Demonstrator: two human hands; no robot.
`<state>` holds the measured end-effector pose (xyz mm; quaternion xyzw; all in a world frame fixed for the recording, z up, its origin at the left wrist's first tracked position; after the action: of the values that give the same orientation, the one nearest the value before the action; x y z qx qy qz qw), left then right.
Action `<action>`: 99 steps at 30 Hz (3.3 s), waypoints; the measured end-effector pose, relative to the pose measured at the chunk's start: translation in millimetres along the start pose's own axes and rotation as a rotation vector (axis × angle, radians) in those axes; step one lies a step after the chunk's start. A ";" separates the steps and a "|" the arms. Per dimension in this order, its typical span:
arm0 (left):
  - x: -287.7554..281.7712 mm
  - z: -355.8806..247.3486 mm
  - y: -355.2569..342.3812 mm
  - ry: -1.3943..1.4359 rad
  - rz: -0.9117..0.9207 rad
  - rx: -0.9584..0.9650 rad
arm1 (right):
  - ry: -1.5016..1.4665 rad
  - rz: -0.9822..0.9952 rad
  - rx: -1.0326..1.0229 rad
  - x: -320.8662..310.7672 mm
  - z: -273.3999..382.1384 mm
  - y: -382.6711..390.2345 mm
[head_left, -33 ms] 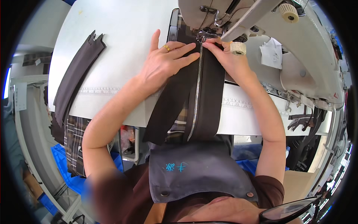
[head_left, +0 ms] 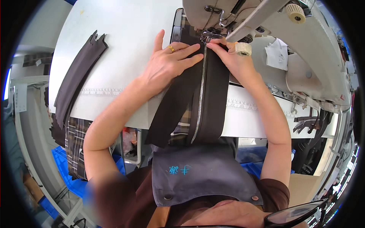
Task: The person operates an industrial sewing machine to stitch zippers onto plaid fabric pieces. They align the zipper tape with the fabric edge, guide the material under the presser foot, and sew along the length of the zipper. After completing the stitch, they cut the thread and move the finished piece aside before picking up the next item.
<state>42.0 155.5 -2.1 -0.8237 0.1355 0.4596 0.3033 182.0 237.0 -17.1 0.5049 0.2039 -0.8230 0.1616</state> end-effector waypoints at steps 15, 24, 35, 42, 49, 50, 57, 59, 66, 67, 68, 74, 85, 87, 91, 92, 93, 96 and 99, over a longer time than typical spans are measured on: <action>2.6 -3.2 -1.4 0.025 0.023 -0.062 | -0.258 -0.188 -0.003 -18.3 -12.7 -0.6; 1.5 -4.4 -0.3 0.052 0.013 -0.042 | 0.194 -0.320 -0.274 -16.5 0.7 -3.6; 1.3 -2.5 0.4 0.005 0.040 -0.061 | -0.686 0.253 0.329 6.0 -13.3 -3.2; 3.1 -1.4 1.5 -0.001 0.037 -0.066 | -0.410 0.098 0.125 6.9 -12.6 0.9; 4.7 -7.2 1.8 -0.006 0.054 -0.068 | -0.162 0.050 0.097 9.6 -8.1 3.1; 4.5 -8.3 2.3 -0.010 0.056 -0.070 | -0.162 0.032 0.083 9.5 -8.3 3.8; 4.8 -4.9 1.4 -0.020 0.024 -0.065 | -0.128 -0.050 0.017 5.5 -4.5 4.6; 3.0 -2.8 -1.4 0.000 0.053 -0.088 | -0.116 -0.015 0.070 7.6 -7.5 2.6; 5.8 -5.2 4.5 0.003 0.030 -0.101 | -0.020 -0.119 -0.069 7.4 -5.8 4.0; 5.9 -6.1 4.7 -0.006 0.036 -0.099 | -0.017 -0.125 -0.068 7.4 -5.8 4.1; 5.7 -7.1 5.0 -0.015 0.042 -0.096 | -0.014 -0.131 -0.066 7.5 -5.3 4.4; 6.2 -2.9 1.8 -0.023 0.039 -0.090 | 0.079 -0.227 -0.082 2.2 -3.5 0.1; 6.5 7.8 -7.3 -0.003 0.013 -0.082 | 0.181 -0.350 -0.439 -24.5 14.6 25.3; 5.0 8.0 -6.5 0.003 -0.009 -0.054 | 0.227 -0.475 -0.550 -33.5 28.1 32.3; 4.6 8.3 -5.7 0.008 -0.018 -0.060 | 0.447 -0.398 -0.517 -25.8 31.4 32.7; 4.6 8.4 -5.7 0.005 -0.012 -0.062 | 0.473 -0.354 -0.500 -20.6 28.8 32.7; 4.4 8.6 -6.1 0.002 -0.006 -0.064 | 0.499 -0.311 -0.482 -16.0 26.3 32.4; 4.8 8.5 -6.8 0.010 -0.009 -0.052 | 0.313 -0.187 -0.350 -9.9 13.1 27.6; 0.9 6.6 -7.7 0.034 -0.003 -0.094 | -0.317 -0.004 -0.078 -22.3 -4.6 43.1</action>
<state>41.9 165.7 -2.6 -0.8450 0.1174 0.4509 0.2625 215.7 203.4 -6.4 0.3618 0.2088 -0.8841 0.2096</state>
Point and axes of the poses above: each hand's wrist, its own y-axis away from the middle knuckle, its own x-axis out of the palm, z = x × y, the point moved 7 cm from there along -y, towards the middle knuckle, and after that the axes turned 15 degrees about y, right-handed, at the moved point
